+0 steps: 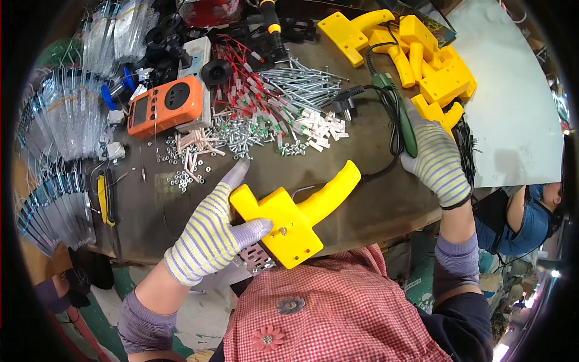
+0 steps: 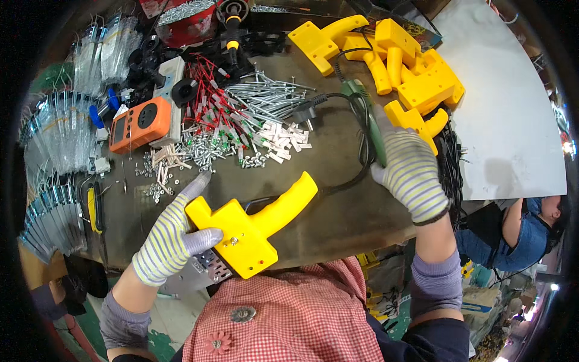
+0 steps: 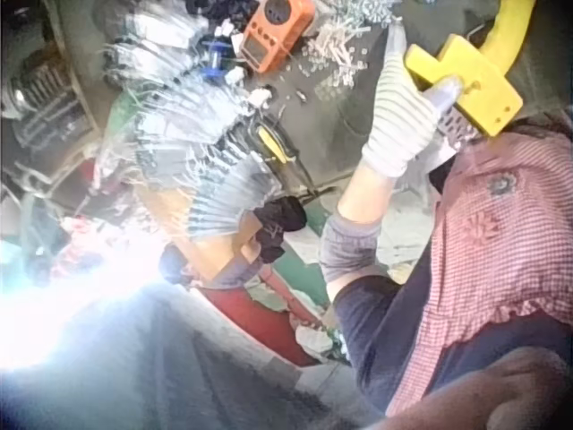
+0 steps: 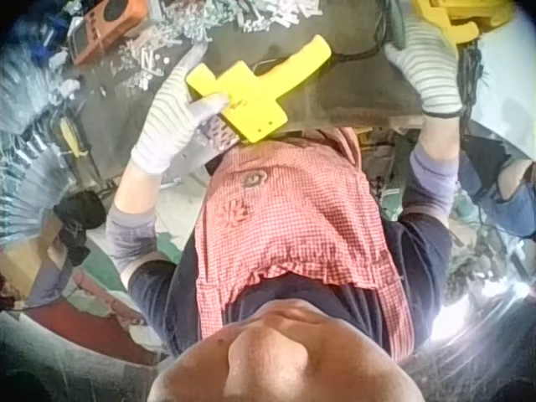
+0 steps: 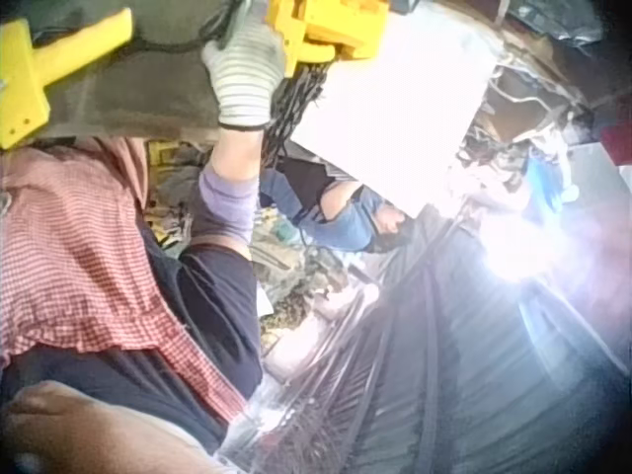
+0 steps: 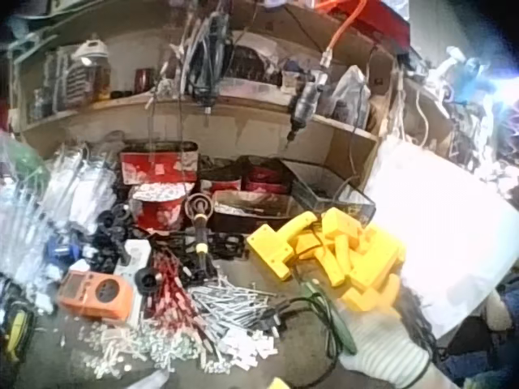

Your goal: Assembling a yellow plastic housing for an electronic device, involving soldering wires and screwdriving.

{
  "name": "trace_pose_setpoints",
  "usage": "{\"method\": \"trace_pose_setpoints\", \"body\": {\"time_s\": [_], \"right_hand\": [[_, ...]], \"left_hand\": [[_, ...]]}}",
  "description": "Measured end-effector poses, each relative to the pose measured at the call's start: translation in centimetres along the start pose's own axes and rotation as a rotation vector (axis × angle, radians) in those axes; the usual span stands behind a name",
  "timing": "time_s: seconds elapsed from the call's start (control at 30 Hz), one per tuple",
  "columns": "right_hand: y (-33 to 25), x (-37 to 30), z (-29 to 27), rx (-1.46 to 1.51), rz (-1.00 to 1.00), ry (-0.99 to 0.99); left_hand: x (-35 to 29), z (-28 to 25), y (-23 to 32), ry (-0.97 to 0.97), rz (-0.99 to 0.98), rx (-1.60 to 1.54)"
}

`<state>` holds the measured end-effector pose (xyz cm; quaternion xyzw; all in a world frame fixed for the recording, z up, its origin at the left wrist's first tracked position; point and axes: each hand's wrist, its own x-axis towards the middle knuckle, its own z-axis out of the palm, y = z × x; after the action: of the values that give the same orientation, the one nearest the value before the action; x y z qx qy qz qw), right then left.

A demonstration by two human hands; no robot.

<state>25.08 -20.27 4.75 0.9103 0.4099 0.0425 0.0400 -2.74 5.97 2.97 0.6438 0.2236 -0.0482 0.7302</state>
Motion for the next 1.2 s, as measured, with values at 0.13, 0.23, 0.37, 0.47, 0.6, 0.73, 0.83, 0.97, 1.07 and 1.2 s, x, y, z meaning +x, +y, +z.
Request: {"method": "trace_pose_setpoints", "body": {"time_s": [0.13,0.23,0.37,0.47,0.6,0.73,0.83,0.97,1.07,1.2], "right_hand": [[0.3,0.0,0.8,0.095,0.048,0.083],[1.6,-0.5,0.5,0.239,0.156,0.224],[0.0,0.0,-1.0,1.241,0.359,0.53],[-3.3,1.7,-2.5,1.839,0.006,0.487],[-7.9,5.1,-3.0,2.281,-0.484,0.302],[-10.5,6.9,-1.7,2.065,-0.545,0.44],[-11.0,7.3,-0.9,2.056,-0.535,0.414],[-11.1,7.6,-0.3,2.128,-0.503,0.403],[-11.2,7.6,0.1,2.114,-0.456,0.396],[-10.9,7.8,0.5,2.128,-0.461,0.379]], "left_hand": [[0.3,-0.1,-0.7,0.015,0.046,0.079],[0.2,0.3,-0.4,0.029,0.026,0.038],[0.4,0.3,-0.4,0.049,0.078,0.183],[0.7,0.4,-0.6,0.037,0.102,0.264],[0.5,0.3,-1.2,0.017,0.016,-0.082],[0.8,0.5,-0.7,0.025,0.073,0.074],[0.5,0.6,-0.1,0.038,0.05,0.077],[0.5,0.4,-0.3,0.022,0.06,0.092],[0.6,0.3,-0.4,0.025,0.06,0.097],[0.7,0.4,-0.5,0.021,0.067,0.141]]}}
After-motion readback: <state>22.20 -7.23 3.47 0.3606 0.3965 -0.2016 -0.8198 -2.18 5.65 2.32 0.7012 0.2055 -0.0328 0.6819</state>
